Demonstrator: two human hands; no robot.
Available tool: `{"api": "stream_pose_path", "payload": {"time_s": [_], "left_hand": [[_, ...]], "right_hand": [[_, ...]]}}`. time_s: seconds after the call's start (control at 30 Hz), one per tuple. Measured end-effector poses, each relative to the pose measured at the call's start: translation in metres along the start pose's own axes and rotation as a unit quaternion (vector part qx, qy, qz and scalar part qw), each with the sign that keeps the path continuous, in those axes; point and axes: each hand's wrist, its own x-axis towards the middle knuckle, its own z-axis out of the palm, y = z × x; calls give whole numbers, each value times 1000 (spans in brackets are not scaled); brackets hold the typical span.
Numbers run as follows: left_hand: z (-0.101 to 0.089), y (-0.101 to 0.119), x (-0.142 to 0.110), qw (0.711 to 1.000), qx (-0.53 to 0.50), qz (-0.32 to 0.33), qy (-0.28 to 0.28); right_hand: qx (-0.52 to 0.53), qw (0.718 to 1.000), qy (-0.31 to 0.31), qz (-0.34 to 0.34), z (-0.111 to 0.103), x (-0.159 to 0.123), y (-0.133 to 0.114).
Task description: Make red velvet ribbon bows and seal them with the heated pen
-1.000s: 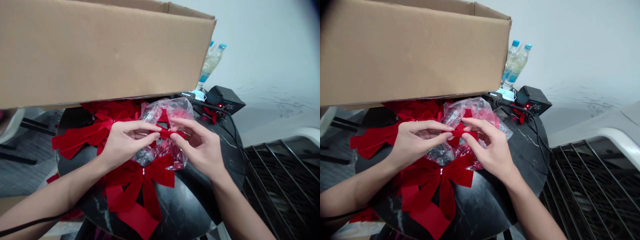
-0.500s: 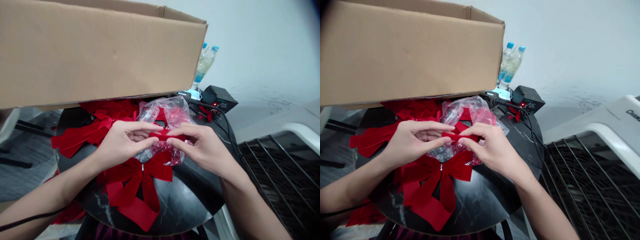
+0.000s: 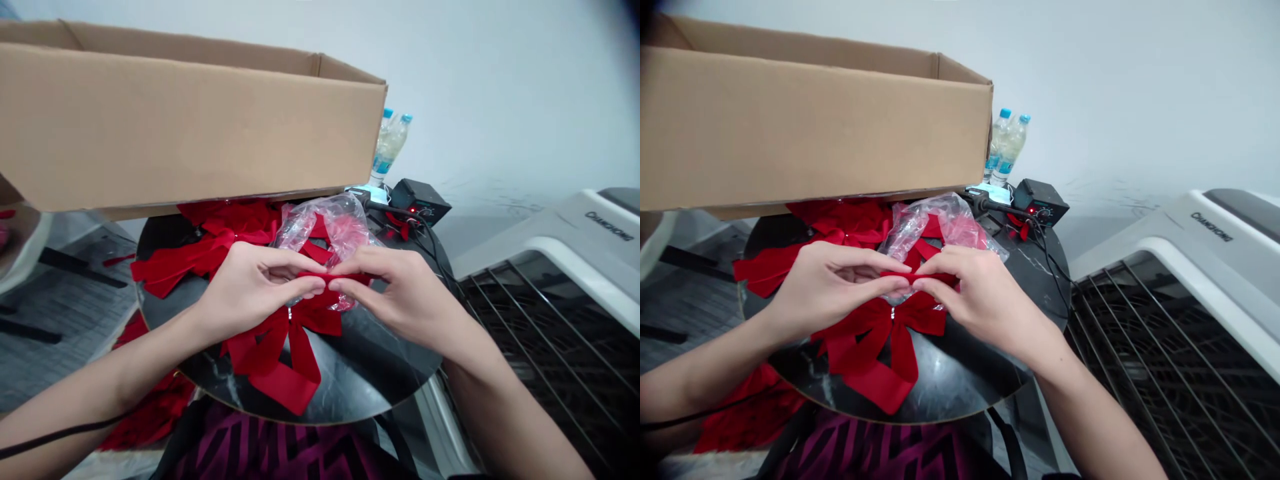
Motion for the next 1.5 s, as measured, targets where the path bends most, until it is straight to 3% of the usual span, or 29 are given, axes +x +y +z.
{"api": "stream_pose_path", "payload": {"time_s": [0.1, 0.17, 0.27, 0.33, 0.5, 0.67, 0.77, 0.9, 1.03, 1.13, 1.2, 1.3, 1.4, 1.5], "left_hand": [[-8, -2, -9, 996, 70, 2, -62], [-15, -10, -15, 978, 173, 8, -116], [-17, -29, -25, 918, 354, 39, -176], [-13, -41, -31, 883, 422, 52, -201], [0, -49, -39, 867, 463, 61, -176], [3, -43, -46, 828, 533, 75, -156], [7, -41, -50, 804, 565, 87, -162], [11, -42, -54, 816, 549, 91, -159], [10, -35, -52, 890, 434, 101, -96], [5, -19, -43, 963, 260, 11, -71], [2, -7, -33, 984, 151, -48, -78], [-3, 8, -11, 986, 81, -79, -123], [-4, 13, 13, 972, 84, -113, -189], [4, 10, 34, 948, -38, -189, -252]], "right_hand": [[-43, 999, 3, -17, 9, -11, -6], [-36, 999, 22, 18, 20, -26, -10], [37, 990, 4, 137, 48, -56, -17], [72, 977, -21, 198, 72, -73, -22], [63, 971, 65, 219, 123, -89, -31], [60, 967, 94, 229, 137, -88, -37], [70, 965, 87, 236, 136, -89, -38], [79, 963, 70, 247, 134, -93, -37], [147, 956, 79, 241, 130, -96, -31], [223, 944, 126, 208, 123, -95, -22], [255, 935, 160, 186, 114, -94, -15], [267, 934, 170, 164, 85, -92, -2], [192, 961, 140, 139, 44, -89, 13], [131, 981, 105, 99, 9, -81, 31]]}}
